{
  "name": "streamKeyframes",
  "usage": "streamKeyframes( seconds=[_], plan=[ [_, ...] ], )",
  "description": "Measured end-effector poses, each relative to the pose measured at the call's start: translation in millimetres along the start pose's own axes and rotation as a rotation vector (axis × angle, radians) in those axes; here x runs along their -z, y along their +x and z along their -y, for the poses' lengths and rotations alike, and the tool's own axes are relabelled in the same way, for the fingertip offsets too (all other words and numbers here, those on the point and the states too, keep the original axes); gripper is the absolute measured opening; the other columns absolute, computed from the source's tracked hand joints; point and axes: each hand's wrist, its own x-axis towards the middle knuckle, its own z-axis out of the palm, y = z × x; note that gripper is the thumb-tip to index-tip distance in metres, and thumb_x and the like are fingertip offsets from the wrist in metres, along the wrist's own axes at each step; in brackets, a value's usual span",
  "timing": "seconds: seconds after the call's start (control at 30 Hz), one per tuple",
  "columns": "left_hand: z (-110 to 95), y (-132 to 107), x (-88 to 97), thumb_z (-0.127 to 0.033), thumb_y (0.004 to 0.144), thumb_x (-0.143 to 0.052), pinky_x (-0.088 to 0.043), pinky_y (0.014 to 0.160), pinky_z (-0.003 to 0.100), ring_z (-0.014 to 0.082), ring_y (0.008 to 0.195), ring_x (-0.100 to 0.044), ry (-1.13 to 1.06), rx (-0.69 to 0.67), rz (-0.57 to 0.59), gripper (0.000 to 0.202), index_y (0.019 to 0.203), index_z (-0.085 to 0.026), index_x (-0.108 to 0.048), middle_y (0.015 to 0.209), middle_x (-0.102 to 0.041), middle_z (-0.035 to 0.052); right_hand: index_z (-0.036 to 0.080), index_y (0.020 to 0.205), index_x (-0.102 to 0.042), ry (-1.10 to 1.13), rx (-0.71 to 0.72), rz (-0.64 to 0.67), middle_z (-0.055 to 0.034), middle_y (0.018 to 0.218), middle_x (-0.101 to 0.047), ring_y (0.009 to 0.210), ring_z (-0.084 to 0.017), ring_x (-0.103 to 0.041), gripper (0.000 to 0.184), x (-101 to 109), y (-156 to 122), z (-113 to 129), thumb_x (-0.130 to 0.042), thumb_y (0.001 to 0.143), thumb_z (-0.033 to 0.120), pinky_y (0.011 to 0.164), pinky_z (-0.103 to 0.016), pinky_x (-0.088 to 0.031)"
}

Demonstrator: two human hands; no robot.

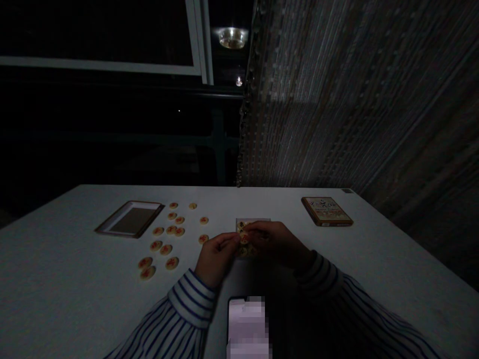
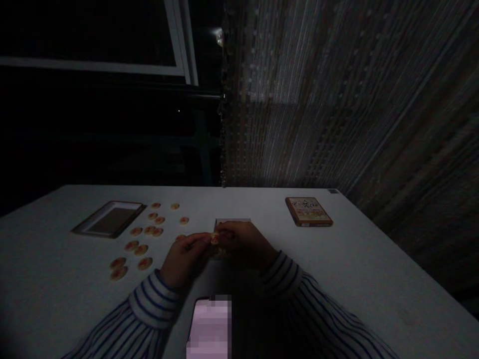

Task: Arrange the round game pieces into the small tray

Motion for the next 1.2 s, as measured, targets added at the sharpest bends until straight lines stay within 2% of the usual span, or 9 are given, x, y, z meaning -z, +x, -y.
streamKeyframes(
  seconds=[0.23, 0.4, 0.57, 0.67, 0.83, 1.0, 1.2],
  plan=[
    [0.4, -0.8, -2.7, -0.039, 0.061, -0.064, -0.048, 0.058, 0.025, 0.0152, 0.061, -0.061, -0.046, 0.057, 0.002, 0.031, 0.077, -0.012, -0.066, 0.062, -0.067, 0.0042, 0.018, 0.087, -0.062, -0.115, -0.032, -0.021, -0.0019, 0.080, -0.065, 0.069, -0.012, -0.057, 0.020, -2.0, -0.4, 4.1, -0.055, 0.074, 0.032, 0.061, -0.022, -0.043],
    [1.2, -0.8, -3.3, -0.038, 0.061, -0.065, -0.046, 0.057, 0.021, 0.0112, 0.057, -0.058, -0.113, 0.079, 0.048, 0.029, 0.075, -0.013, -0.066, 0.061, -0.066, 0.0018, 0.018, 0.086, -0.063, -0.140, -0.017, -0.037, -0.0022, 0.081, -0.065, 0.072, -0.012, -0.058, 0.019, -1.1, 0.7, 4.2, -0.052, 0.077, 0.031, 0.064, -0.023, -0.043],
    [1.5, -0.9, -3.2, -0.037, 0.060, -0.066, -0.045, 0.058, 0.022, 0.0110, 0.056, -0.058, -0.157, 0.103, 0.052, 0.028, 0.075, -0.013, -0.064, 0.061, -0.066, 0.0018, 0.018, 0.085, -0.064, -0.161, -0.010, -0.012, -0.0037, 0.083, -0.066, 0.077, -0.014, -0.059, 0.020, 0.4, 1.6, 5.0, -0.046, 0.081, 0.027, 0.068, -0.025, -0.043],
    [-0.7, -1.6, -1.9, -0.038, 0.061, -0.064, -0.045, 0.056, 0.022, 0.0118, 0.056, -0.057, -0.086, 0.086, 0.035, 0.028, 0.074, -0.013, -0.065, 0.056, -0.064, 0.0012, 0.018, 0.091, -0.063, -0.191, 0.037, -0.023, -0.0048, 0.090, -0.065, 0.083, -0.015, -0.058, 0.023, 0.4, 1.2, 2.3, -0.043, 0.083, 0.027, 0.072, -0.027, -0.043],
    [-2.4, -1.7, 1.5, -0.038, 0.065, -0.061, -0.041, 0.051, 0.020, 0.0094, 0.050, -0.053, -0.013, 0.061, 0.018, 0.027, 0.076, -0.013, -0.065, 0.054, -0.062, 0.0002, 0.019, 0.100, -0.058, -0.291, 0.135, -0.028, -0.0061, 0.096, -0.063, 0.087, -0.017, -0.056, 0.029, -1.3, 0.7, -2.6, -0.048, 0.080, 0.037, 0.076, -0.029, -0.040],
    [-0.6, -0.9, 1.0, -0.038, 0.065, -0.062, -0.038, 0.046, 0.019, 0.0089, 0.048, -0.051, -0.058, 0.070, 0.031, 0.029, 0.078, -0.011, -0.064, 0.054, -0.061, 0.0008, 0.020, 0.098, -0.057, -0.440, 0.166, 0.003, -0.0050, 0.096, -0.062, 0.089, -0.017, -0.053, 0.027, -2.1, 0.3, -3.5, -0.048, 0.080, 0.037, 0.077, -0.031, -0.036],
    [1.5, -1.2, -1.0, -0.037, 0.061, -0.066, -0.038, 0.045, 0.018, 0.0082, 0.048, -0.052, -0.162, 0.104, 0.019, 0.033, 0.080, -0.010, -0.064, 0.056, -0.063, 0.0022, 0.020, 0.100, -0.055, -0.506, 0.215, 0.002, -0.0042, 0.097, -0.061, 0.087, -0.016, -0.050, 0.029, 0.4, -2.3, -1.0, -0.045, 0.082, 0.039, 0.074, -0.029, -0.032]
  ],
)
